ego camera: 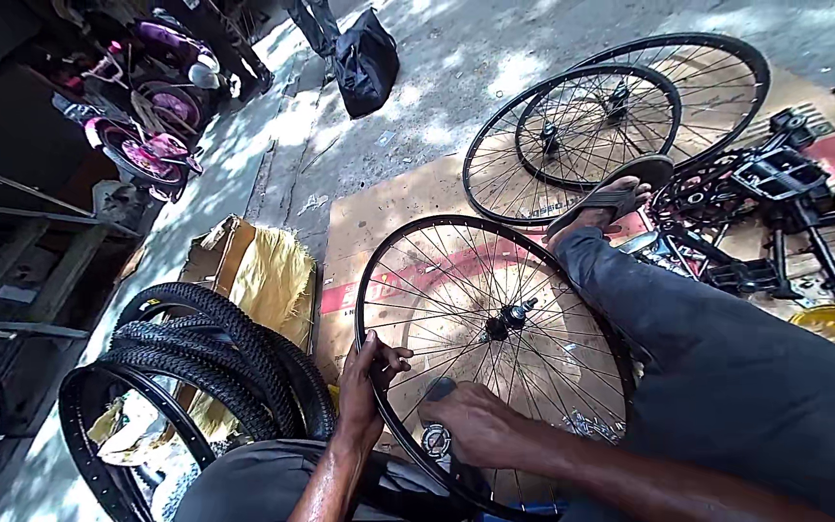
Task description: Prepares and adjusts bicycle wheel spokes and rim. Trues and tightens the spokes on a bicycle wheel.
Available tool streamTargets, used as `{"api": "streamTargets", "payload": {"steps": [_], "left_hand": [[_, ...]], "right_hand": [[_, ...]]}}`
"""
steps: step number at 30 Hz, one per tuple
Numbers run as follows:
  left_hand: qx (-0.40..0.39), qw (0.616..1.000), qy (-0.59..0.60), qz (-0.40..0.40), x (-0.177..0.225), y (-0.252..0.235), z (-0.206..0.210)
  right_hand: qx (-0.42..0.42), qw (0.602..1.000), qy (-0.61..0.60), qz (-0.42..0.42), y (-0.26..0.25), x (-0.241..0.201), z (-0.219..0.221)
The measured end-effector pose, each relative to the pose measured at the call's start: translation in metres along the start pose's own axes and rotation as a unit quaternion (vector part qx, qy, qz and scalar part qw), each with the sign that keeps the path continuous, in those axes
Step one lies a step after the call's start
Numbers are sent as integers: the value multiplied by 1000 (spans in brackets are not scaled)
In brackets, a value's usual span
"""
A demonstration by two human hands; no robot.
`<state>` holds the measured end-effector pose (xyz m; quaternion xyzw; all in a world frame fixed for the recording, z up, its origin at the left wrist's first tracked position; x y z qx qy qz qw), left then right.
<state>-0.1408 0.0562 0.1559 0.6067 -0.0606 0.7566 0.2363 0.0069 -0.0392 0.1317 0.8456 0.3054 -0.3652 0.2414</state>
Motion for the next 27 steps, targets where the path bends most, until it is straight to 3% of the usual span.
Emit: {"api": "streamTargets", "payload": {"steps": [4, 6, 9, 11, 14, 16, 18, 20, 24, 27], "left_hand": [[2, 1000, -1, -1, 0, 1, -3], [-12, 1000, -7, 0, 1, 2, 0], [-5, 1000, -11, 3, 2, 1, 1], [5, 1000, -14, 0, 1, 0, -2], [4, 1000, -17, -2, 0, 2, -4], [-3, 1000, -15, -2, 0, 2, -3], [-5, 1000, -17, 0, 0, 1, -1], [-3, 1000, -11, 3, -1, -1, -2], [-1, 1000, -10, 0, -1, 1, -4], [-3, 1000, -16, -1, -1, 2, -2]], "right_hand": [[-112, 978, -141, -107, 16, 10, -22], [-66, 982, -165, -59, 15, 12, -19], [18, 1000, -3, 4, 0, 1, 1], [-25, 999, 4, -38, -1, 0, -2], [-104, 978, -125, -134, 13, 10, -20], [-63, 979, -171, -92, 13, 13, -18], [-3, 996, -86, -17, 4, 7, -7], [14, 1000, 12, -15, -2, 1, 0], [-103, 982, -113, -112, 12, 11, -20], [-48, 986, -151, -51, 12, 12, -17]]}}
Point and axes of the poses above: each hand's wrist, its own y-axis away from the middle knuckle, its own z-axis out of the palm, x = y × z, the point moved 4 cm from there along -y, towards the middle knuckle, and after that the axes turned 14 degrees about -x, right-handed, at the moved point
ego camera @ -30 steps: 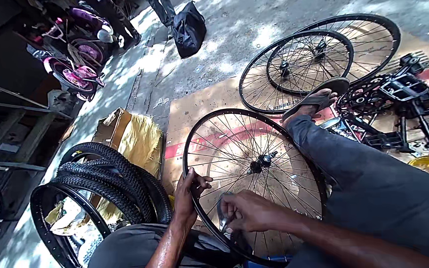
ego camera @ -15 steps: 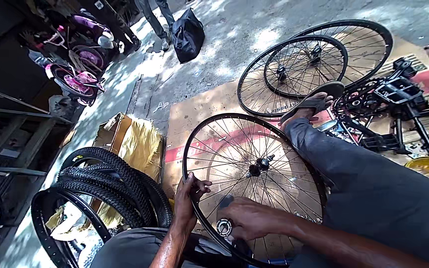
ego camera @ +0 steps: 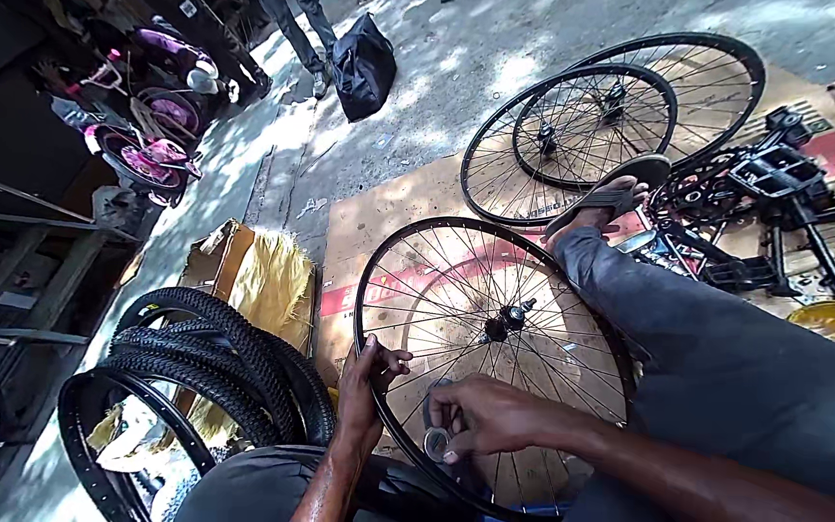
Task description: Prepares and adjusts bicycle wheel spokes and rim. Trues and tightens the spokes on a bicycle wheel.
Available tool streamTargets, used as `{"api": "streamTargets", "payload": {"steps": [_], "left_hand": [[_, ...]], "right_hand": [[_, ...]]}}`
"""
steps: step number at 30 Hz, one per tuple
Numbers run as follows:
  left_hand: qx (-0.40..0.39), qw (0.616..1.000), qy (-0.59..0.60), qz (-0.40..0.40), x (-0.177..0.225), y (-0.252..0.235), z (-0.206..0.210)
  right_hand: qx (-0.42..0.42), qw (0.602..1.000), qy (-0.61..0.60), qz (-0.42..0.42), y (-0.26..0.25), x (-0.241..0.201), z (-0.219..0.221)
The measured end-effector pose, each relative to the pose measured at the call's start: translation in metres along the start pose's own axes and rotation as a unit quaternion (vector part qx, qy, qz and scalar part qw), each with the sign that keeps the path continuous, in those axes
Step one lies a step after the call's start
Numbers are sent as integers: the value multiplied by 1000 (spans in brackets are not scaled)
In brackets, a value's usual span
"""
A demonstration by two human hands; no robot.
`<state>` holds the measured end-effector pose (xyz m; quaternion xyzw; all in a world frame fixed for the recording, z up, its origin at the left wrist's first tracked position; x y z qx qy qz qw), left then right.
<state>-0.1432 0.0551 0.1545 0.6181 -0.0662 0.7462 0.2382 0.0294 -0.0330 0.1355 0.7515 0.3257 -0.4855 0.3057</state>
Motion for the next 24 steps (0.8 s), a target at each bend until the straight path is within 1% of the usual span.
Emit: {"api": "streamTargets", "payload": {"steps": [2, 3, 4, 6, 7, 8, 9, 10, 11, 13, 14, 15, 17, 18, 20, 21, 24], "left_hand": [[1, 1000, 0, 1, 0, -2, 0], [2, 1000, -1, 1, 0, -2, -1], [3, 1000, -1, 1, 0, -2, -2], [6, 1000, 6, -1, -1, -2, -3], [8, 1000, 9, 0, -1, -2, -3], [5, 1000, 6, 0, 0, -1, -2], [3, 1000, 3, 1, 0, -1, -1], [-3, 1000, 0, 2, 1, -1, 0], [-6, 1000, -2, 3, 2, -2, 1], [-6, 1000, -5, 7, 2, -4, 1], [-6, 1000, -9, 8, 1, -4, 1], [-2, 1000, -11, 7, 1, -4, 0], [14, 1000, -18, -4, 2, -4, -3], [20, 1000, -22, -9, 4, -6, -4], [12, 1000, -16, -23, 12, -17, -6], [13, 999, 9, -29, 15, -22, -7], [46, 996, 76, -26, 16, -27, -7]], "right_hand": [[59, 990, 123, 35, -12, 0, 13], [61, 983, 167, 33, -15, -1, 18], [41, 983, 178, 19, -15, -2, 18], [-35, 992, 118, -33, -6, -2, 7], [-53, 994, 75, -56, 0, -1, 1], [-52, 996, 30, -63, 3, 0, -3], [-33, 998, -1, -50, 3, 1, -3], [-3, 1000, -3, -18, 0, 1, 0], [31, 999, 28, 6, -4, 0, 5], [78, 987, 138, 18, -14, -2, 17], [69, 984, 166, 10, -15, -3, 19], [40, 986, 163, -3, -13, -4, 18], [-48, 992, 109, -39, -4, -5, 9], [-72, 991, 90, -61, 1, -5, 4], [-80, 990, 84, -81, 3, -4, 2], [-73, 990, 89, -84, 1, -3, 3], [-51, 991, 92, -79, -4, -1, 1]]}}
Point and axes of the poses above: each hand's wrist, its own y-axis away from the middle knuckle, its own z-axis out of the palm, x = y × z, the point moved 4 cm from there along -y, towards the middle knuckle, and after that the axes turned 14 degrees about -x, right-handed, at the moved point
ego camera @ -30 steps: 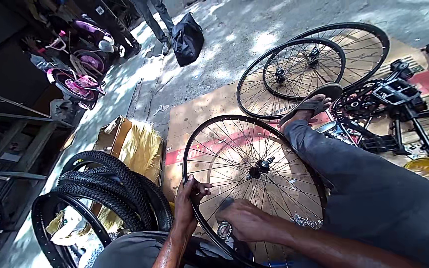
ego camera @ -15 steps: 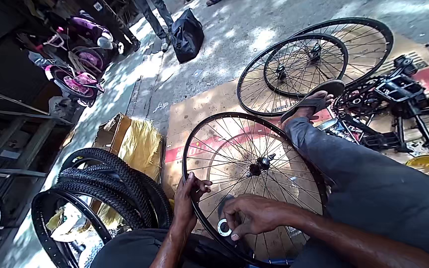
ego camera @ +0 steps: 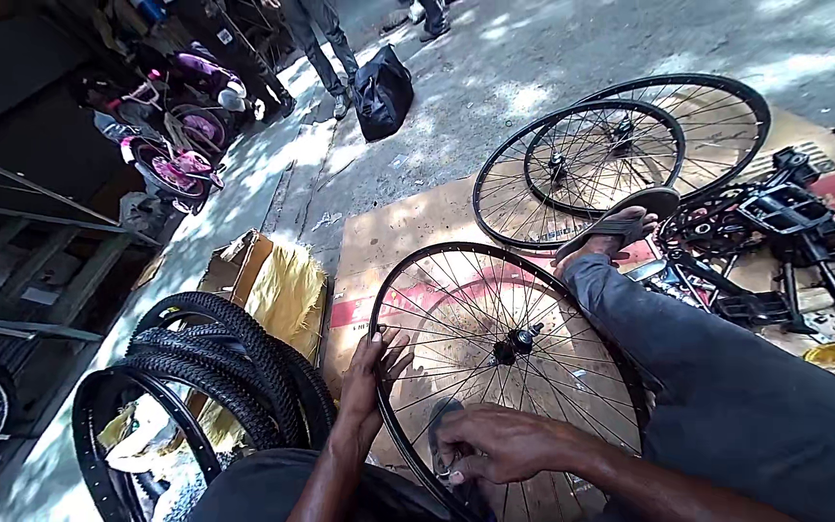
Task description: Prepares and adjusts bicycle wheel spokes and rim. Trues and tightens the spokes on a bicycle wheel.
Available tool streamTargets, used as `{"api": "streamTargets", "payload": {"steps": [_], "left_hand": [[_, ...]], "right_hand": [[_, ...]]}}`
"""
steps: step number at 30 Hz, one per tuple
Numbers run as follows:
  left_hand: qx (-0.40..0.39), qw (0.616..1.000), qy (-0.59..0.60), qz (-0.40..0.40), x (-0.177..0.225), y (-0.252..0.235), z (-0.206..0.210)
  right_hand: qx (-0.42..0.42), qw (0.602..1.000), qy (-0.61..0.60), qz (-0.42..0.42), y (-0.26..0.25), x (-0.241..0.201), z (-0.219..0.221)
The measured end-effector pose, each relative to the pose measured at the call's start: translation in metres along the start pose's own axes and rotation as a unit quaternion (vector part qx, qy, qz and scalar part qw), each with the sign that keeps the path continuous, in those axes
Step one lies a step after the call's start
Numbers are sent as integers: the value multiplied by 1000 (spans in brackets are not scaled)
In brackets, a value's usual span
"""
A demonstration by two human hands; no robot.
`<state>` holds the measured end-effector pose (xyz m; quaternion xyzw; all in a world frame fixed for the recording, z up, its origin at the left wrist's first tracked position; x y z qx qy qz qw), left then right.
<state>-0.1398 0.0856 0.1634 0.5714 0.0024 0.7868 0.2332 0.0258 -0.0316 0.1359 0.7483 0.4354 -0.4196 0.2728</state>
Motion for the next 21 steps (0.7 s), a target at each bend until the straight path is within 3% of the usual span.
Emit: {"api": "streamTargets", "payload": {"steps": [3, 5, 7, 12, 14, 16, 18, 21], "left_hand": [[-34, 999, 17, 33, -5, 11, 4], [-80, 995, 16, 60, -7, 23, 6], [-88, 993, 22, 73, -9, 25, 3], [-28, 998, 35, 42, -20, 19, 3], [-34, 999, 19, 37, -21, 20, 0], [-40, 998, 8, 39, -21, 20, 1], [-47, 998, 3, 39, -20, 19, 2], [-49, 998, -3, 37, -19, 20, 1]], "right_hand": [[80, 996, -37, 22, 18, 5, -21], [124, 989, 3, 83, 34, 7, -35], [100, 985, 59, 124, 36, 7, -33], [56, 998, -17, -24, 4, -3, 6], [83, 995, -44, 18, 0, 1, 11], [120, 990, 27, 71, -7, 2, 23], [89, 989, 71, 96, -14, 1, 28], [-10, 999, -22, 24, -1, 3, 11]]}}
Point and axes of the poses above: each hand's wrist, its own y-axis away from the middle knuckle, its own z-axis out of the palm, x = y × z, the point moved 4 cm from there along -y, towards the middle knuckle, and after that the axes turned 14 degrees about -x, right-handed, at the moved point
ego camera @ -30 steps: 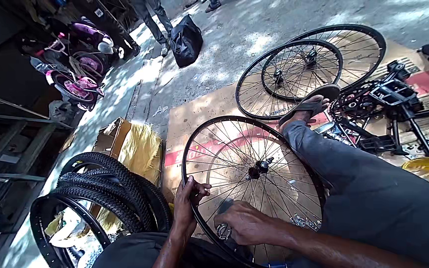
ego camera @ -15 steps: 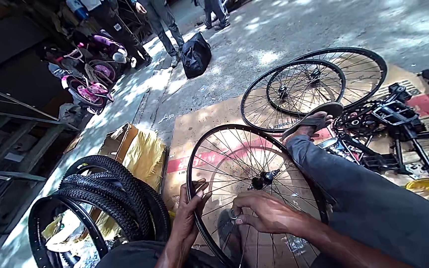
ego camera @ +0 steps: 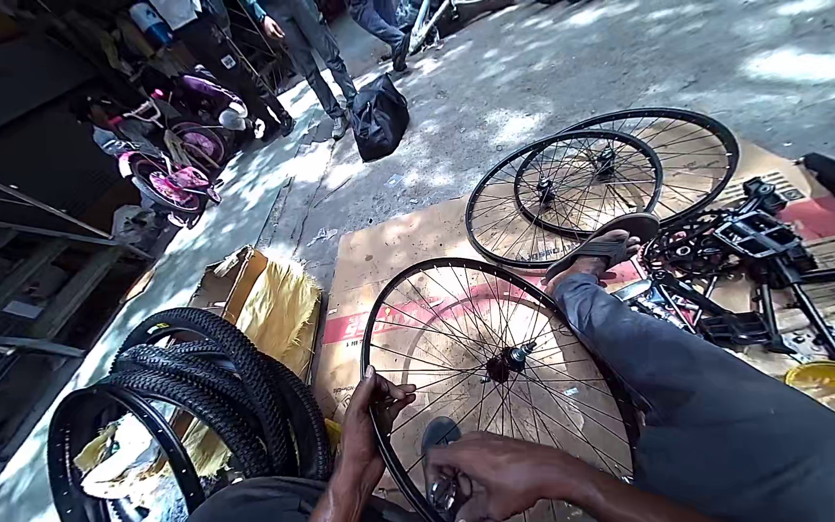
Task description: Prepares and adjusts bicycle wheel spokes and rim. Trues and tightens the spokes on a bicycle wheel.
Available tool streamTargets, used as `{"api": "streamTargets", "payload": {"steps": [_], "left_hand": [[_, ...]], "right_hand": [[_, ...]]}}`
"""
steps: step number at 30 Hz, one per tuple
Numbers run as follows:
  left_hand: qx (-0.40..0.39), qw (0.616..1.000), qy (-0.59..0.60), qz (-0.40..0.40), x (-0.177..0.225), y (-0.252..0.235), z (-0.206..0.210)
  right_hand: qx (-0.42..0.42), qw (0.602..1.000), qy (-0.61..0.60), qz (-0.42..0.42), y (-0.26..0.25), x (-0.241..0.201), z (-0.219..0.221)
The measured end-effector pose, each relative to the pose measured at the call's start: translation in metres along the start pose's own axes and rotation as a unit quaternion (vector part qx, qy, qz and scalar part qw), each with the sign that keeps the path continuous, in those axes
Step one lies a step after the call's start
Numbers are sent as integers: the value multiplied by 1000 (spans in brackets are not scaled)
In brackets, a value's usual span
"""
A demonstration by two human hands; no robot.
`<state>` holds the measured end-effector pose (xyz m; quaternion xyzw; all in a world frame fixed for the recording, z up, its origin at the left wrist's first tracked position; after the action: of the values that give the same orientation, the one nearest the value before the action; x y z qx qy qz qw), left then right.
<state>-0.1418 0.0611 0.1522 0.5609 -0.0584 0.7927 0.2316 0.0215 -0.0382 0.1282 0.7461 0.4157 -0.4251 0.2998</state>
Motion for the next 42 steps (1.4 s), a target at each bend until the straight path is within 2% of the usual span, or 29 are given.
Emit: {"api": "streamTargets", "payload": {"steps": [2, 3, 6, 8, 10, 12, 13, 15, 17, 20, 22, 23, 26, 28, 30, 32, 34, 36, 38, 40, 42], "left_hand": [[5, 1000, 11, -2, 1, -1, -1], [7, 1000, 16, -4, 1, -1, -2], [14, 1000, 23, -12, 0, -3, -2], [29, 999, 28, -18, -2, -2, -3], [42, 998, 34, -23, -3, -1, -6], [45, 998, 34, -24, -3, -1, -6], [46, 998, 31, -25, -3, 0, -5], [47, 998, 25, -29, -2, 0, -2], [53, 998, 19, -32, -1, 1, 0], [62, 997, 19, -37, -1, 2, -2], [55, 998, 9, -36, -2, 4, -3], [49, 998, 4, -36, -2, 4, -2], [42, 999, -4, -32, -1, 4, 1], [41, 999, -7, -32, -2, 4, 1], [38, 999, -3, -29, -2, 5, -2], [35, 999, -5, -31, -2, 5, -2], [34, 999, -6, -31, -1, 5, 0], [35, 999, -7, -27, 0, 3, 1], [39, 999, -6, -27, 0, 2, 0], [36, 999, -4, -28, -1, 3, -2], [35, 999, -2, -30, -1, 3, -2]], "right_hand": [[11, 997, -76, -29, 9, 7, -5], [38, 995, -90, -3, 8, 9, -4], [102, 989, 34, 97, -8, 2, 13], [69, 992, 65, 86, -12, 2, 16], [-3, 999, -15, 32, -2, 5, 4], [-2, 995, -102, 22, 8, 7, -3], [25, 993, -102, 48, 7, 7, -2], [87, 990, -7, 109, -3, 4, 10], [87, 986, 67, 127, -11, 0, 17], [-23, 998, -33, 52, 2, 2, 3], [-8, 993, -113, 33, 10, 4, -2], [22, 992, -109, 61, 8, 4, 0], [84, 986, 47, 139, -9, -2, 16], [38, 991, 49, 115, -9, -4, 13], [-20, 998, -33, 45, 3, -2, 2], [-3, 993, -114, 19, 10, 1, -2], [59, 990, -87, 95, 3, -1, 4], [84, 986, 26, 140, -9, -6, 14], [41, 992, 49, 111, -11, -7, 14], [-16, 999, -7, 37, 1, -3, 4], [-11, 997, -82, 1, 9, 2, -3]]}}
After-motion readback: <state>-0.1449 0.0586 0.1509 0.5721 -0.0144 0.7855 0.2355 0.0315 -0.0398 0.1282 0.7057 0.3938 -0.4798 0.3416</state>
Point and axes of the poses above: each hand's wrist, its own y-axis away from the middle knuckle, its own z-axis out of the palm, x = y × z, the point moved 4 cm from there along -y, towards the middle knuckle, and after that the axes turned 14 degrees about -x, right-handed, at the moved point
